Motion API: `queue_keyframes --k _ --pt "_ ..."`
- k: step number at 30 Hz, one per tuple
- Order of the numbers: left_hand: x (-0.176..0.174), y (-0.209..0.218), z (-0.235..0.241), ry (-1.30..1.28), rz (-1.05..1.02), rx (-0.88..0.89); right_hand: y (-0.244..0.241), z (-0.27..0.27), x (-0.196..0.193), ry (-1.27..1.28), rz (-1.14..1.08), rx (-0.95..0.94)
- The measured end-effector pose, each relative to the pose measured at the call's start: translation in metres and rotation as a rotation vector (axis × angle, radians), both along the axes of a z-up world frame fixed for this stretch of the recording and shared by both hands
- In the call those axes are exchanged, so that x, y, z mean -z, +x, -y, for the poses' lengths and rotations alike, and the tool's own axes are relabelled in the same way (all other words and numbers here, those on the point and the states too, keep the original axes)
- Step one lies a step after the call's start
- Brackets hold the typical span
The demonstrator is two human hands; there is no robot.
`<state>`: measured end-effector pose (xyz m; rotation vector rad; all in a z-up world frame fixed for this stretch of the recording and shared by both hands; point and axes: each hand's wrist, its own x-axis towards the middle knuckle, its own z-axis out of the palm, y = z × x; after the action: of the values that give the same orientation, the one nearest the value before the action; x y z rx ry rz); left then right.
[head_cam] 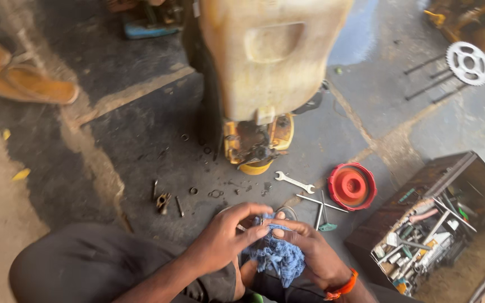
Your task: The person cleans small mechanical components with a blue cloth and assembles various o-rings and washers onto a metal fitting while sitting near a large yellow machine tank.
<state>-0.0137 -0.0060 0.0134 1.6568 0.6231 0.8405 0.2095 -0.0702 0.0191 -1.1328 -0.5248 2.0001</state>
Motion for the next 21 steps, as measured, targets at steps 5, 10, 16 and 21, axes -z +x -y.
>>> queue_keyframes --k 5,10,16,21 --pt "0.030 0.009 0.005 -0.691 -0.024 0.024 -0.006 -0.002 -0.005 0.394 0.501 -0.175" --pt "0.016 0.011 0.015 -0.151 -0.112 -0.107 0.005 -0.005 0.001 -0.347 -0.085 0.097" --pt "0.049 0.009 -0.013 -0.814 0.057 -0.294 0.005 -0.013 0.016 -0.323 0.053 0.315" --pt "0.112 -0.017 -0.070 -0.465 -0.674 -0.601 0.030 -0.024 0.026 -0.297 0.034 0.427"
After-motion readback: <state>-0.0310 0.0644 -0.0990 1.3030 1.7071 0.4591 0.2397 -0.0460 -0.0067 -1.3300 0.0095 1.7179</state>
